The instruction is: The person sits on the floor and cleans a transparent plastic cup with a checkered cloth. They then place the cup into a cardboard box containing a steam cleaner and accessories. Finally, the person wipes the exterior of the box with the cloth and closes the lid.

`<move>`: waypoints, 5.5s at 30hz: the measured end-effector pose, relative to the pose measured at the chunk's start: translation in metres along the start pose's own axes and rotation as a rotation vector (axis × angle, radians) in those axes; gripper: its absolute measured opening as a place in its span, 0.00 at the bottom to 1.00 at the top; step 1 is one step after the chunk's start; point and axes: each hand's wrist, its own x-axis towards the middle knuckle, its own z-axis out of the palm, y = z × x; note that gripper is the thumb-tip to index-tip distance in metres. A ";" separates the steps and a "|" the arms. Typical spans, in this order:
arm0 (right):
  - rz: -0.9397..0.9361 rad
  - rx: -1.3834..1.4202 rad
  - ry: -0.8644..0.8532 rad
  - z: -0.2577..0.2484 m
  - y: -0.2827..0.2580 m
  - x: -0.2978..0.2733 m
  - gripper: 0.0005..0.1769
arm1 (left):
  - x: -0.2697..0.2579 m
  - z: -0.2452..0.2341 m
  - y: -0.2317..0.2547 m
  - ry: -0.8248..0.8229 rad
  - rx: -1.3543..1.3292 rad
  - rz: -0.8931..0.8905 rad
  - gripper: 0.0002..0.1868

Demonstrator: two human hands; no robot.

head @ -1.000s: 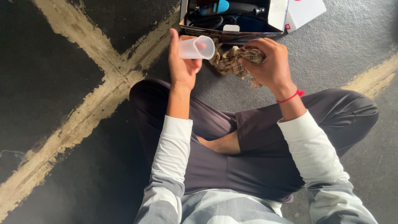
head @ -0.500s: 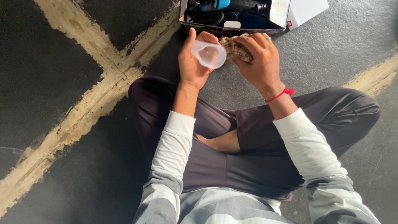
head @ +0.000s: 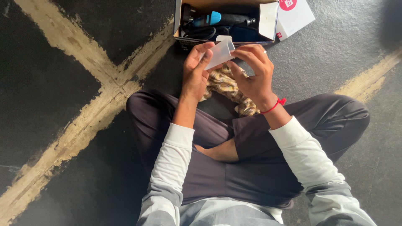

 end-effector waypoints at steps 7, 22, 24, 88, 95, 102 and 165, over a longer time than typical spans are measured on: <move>0.026 0.038 0.045 0.001 0.005 -0.001 0.10 | -0.002 0.003 -0.005 -0.070 0.063 0.132 0.26; 0.186 0.087 0.176 0.006 0.012 -0.008 0.07 | -0.005 0.012 -0.009 0.054 0.184 0.349 0.36; 0.184 0.080 0.182 0.006 0.012 -0.007 0.06 | -0.005 0.014 -0.008 0.096 0.226 0.337 0.35; 0.152 -0.506 0.041 -0.039 0.108 0.023 0.16 | 0.035 -0.039 0.032 0.344 1.059 0.721 0.27; 0.192 -0.337 -0.028 -0.010 0.099 0.021 0.11 | 0.041 -0.041 0.028 0.375 1.226 0.770 0.28; 0.159 -0.357 -0.010 -0.010 0.103 0.021 0.09 | 0.044 -0.036 0.024 0.398 1.233 0.826 0.30; 0.375 -0.103 0.239 0.002 0.152 0.013 0.26 | 0.127 -0.083 0.039 0.115 0.648 0.466 0.24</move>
